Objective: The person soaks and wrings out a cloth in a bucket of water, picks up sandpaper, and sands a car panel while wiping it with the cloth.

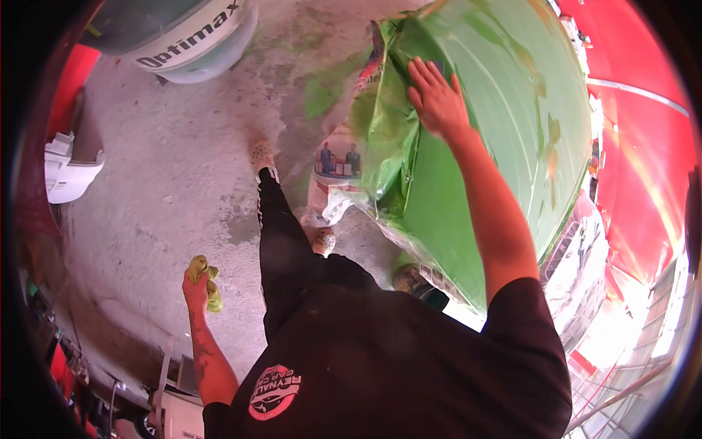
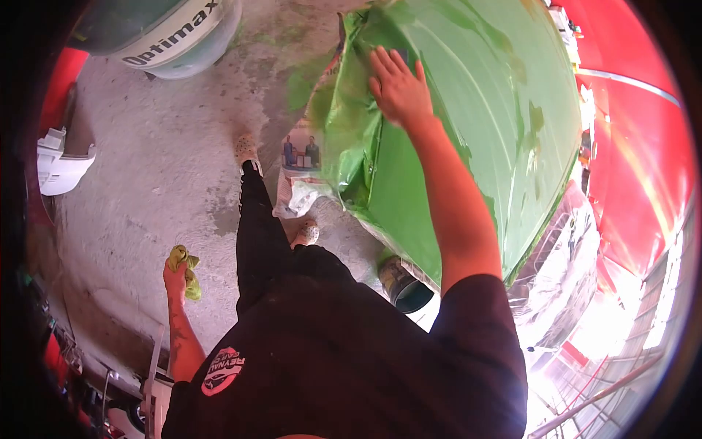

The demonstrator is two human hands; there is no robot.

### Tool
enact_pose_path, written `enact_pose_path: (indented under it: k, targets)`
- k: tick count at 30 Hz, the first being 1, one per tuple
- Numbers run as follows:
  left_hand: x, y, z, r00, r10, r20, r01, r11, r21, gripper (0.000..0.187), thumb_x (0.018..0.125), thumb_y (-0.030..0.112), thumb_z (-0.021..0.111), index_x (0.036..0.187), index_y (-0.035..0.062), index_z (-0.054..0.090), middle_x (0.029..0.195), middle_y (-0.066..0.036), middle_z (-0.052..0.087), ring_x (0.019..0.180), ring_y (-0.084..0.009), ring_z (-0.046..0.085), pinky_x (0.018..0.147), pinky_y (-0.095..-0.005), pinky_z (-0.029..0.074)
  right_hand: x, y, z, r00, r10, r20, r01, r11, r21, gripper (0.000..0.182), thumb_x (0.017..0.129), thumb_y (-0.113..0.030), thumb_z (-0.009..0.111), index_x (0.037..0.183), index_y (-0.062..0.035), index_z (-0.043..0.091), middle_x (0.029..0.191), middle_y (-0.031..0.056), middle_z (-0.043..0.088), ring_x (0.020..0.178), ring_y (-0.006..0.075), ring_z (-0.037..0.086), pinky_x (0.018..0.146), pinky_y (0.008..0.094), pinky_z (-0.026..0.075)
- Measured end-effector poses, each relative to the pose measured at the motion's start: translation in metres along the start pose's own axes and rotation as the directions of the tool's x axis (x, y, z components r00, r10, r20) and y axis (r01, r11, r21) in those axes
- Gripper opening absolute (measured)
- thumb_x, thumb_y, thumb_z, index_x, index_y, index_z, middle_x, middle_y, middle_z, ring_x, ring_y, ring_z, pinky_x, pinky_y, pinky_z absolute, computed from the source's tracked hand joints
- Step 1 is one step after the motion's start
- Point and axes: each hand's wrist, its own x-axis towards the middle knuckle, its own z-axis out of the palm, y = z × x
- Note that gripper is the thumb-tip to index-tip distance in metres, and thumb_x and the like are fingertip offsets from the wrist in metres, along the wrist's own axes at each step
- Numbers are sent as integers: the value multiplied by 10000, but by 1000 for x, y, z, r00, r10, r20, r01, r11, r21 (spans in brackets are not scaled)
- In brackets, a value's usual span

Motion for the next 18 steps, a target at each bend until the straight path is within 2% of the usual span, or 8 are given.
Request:
enact_pose_path:
  k: [1, 3, 6, 11, 13, 14, 18]
  targets:
    - [3, -8, 0, 1000, 7, 16, -7, 1000, -7, 322, 794, 68, 654, 1104, 23, 578, 946, -62, 631, 820, -139, 597, 734, -280, 486, -24, -6, -1, 1000, 9, -2, -9, 1000, 0, 521, 977, -353, 361, 1465, -181, 300, 1537, -12, 271, 1412, 201, 258, 1136, 540, 189]
    - [3, -18, 5, 999, 25, 34, -25, 1000, -8, 315, 794, 64, 651, 1097, 22, 579, 935, -61, 631, 806, -138, 598, 719, -277, 487, -77, -21, 1, 990, 142, -16, -140, 986, 96, 547, 970, -358, 376, 1477, -177, 276, 1546, -3, 251, 1419, 203, 244, 1136, 543, 182]
    - [-1, -25, 16, 996, 8, 92, -15, 997, 75, 307, 792, 62, 646, 1088, 18, 579, 910, -59, 634, 778, -138, 599, 707, -278, 492, -154, -59, 6, 977, 204, 56, -211, 965, 158, 585, 952, -360, 415, 1481, -158, 268, 1557, 10, 223, 1429, 206, 223, 1138, 551, 158]
    - [-19, -20, 42, 991, 40, 124, -55, 992, 118, 302, 794, 44, 624, 1091, 14, 578, 897, -65, 647, 778, -147, 620, 708, -284, 501, -273, -116, 15, 976, 168, 135, -197, 950, 244, 613, 928, -342, 462, 1481, -155, 274, 1552, 6, 237, 1434, 210, 209, 1137, 555, 126]
    - [-29, -9, 50, 985, -7, 174, -4, 998, 65, 324, 798, 53, 616, 1118, 19, 578, 941, -51, 638, 819, -148, 614, 734, -289, 496, -281, -117, 15, 979, 153, 139, -186, 944, 272, 613, 925, -337, 466, 1480, -157, 277, 1550, 4, 243, 1434, 211, 210, 1136, 553, 123]
    - [-35, -3, 52, 983, -1, 183, -18, 994, 104, 329, 800, 49, 613, 1125, 19, 575, 947, -52, 637, 821, -148, 614, 736, -290, 496, -277, -113, 14, 981, 143, 131, -174, 948, 267, 612, 924, -331, 467, 1480, -160, 277, 1549, 0, 246, 1431, 208, 217, 1135, 552, 124]
    - [-28, -15, 49, 986, -10, 165, -10, 993, 118, 323, 802, 45, 612, 1122, 22, 579, 959, -54, 636, 826, -146, 611, 741, -289, 494, -224, -86, 5, 984, 156, 85, -172, 955, 240, 602, 922, -311, 465, 1478, -169, 281, 1546, -9, 252, 1424, 193, 235, 1138, 544, 138]
